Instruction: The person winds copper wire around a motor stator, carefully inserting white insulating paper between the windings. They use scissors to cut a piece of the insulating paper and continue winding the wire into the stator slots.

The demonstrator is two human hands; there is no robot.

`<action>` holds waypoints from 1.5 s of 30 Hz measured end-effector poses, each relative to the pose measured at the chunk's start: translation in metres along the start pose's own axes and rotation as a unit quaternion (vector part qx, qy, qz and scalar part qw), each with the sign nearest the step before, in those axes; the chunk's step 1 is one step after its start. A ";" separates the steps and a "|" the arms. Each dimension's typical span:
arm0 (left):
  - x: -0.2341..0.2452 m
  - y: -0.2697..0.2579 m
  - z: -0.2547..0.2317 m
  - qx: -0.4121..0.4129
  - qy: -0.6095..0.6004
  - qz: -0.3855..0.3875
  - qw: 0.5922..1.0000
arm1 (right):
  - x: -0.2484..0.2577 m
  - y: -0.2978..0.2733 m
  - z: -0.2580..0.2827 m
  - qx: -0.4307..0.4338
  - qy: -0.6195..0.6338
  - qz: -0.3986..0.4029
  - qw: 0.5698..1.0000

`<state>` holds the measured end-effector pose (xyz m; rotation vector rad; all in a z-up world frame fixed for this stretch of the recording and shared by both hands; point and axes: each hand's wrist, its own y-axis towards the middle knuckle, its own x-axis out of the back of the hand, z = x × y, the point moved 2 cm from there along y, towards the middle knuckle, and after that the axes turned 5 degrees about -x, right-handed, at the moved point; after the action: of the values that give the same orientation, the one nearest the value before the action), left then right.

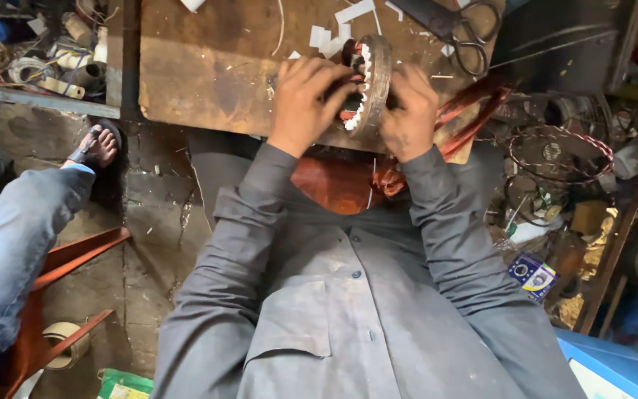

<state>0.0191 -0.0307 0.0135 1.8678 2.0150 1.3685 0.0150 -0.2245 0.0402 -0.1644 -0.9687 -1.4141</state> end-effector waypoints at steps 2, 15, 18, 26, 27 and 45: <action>-0.001 -0.001 0.002 -0.003 0.000 0.002 1.000 | 0.004 0.003 0.005 0.043 0.004 0.026 0.999; 0.011 0.000 -0.001 0.057 -0.161 0.005 0.985 | -0.004 0.010 0.019 0.030 0.004 -0.007 1.000; 0.010 0.005 0.007 0.042 -0.194 0.028 0.980 | -0.007 0.009 0.019 0.024 0.018 -0.004 1.000; 0.001 0.020 0.023 0.005 -0.234 0.088 0.968 | -0.012 0.004 0.018 0.011 0.015 -0.014 1.000; 0.000 0.021 0.024 -0.005 -0.230 0.094 0.969 | -0.012 0.004 0.017 0.007 0.015 -0.015 1.000; 0.007 -0.002 -0.002 0.065 -0.149 -0.054 0.985 | -0.014 0.005 0.021 -0.007 0.024 -0.021 0.999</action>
<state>0.0146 -0.0256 0.0173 1.8510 2.0550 0.8885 0.0114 -0.1998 0.0459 -0.1201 -0.9273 -1.4566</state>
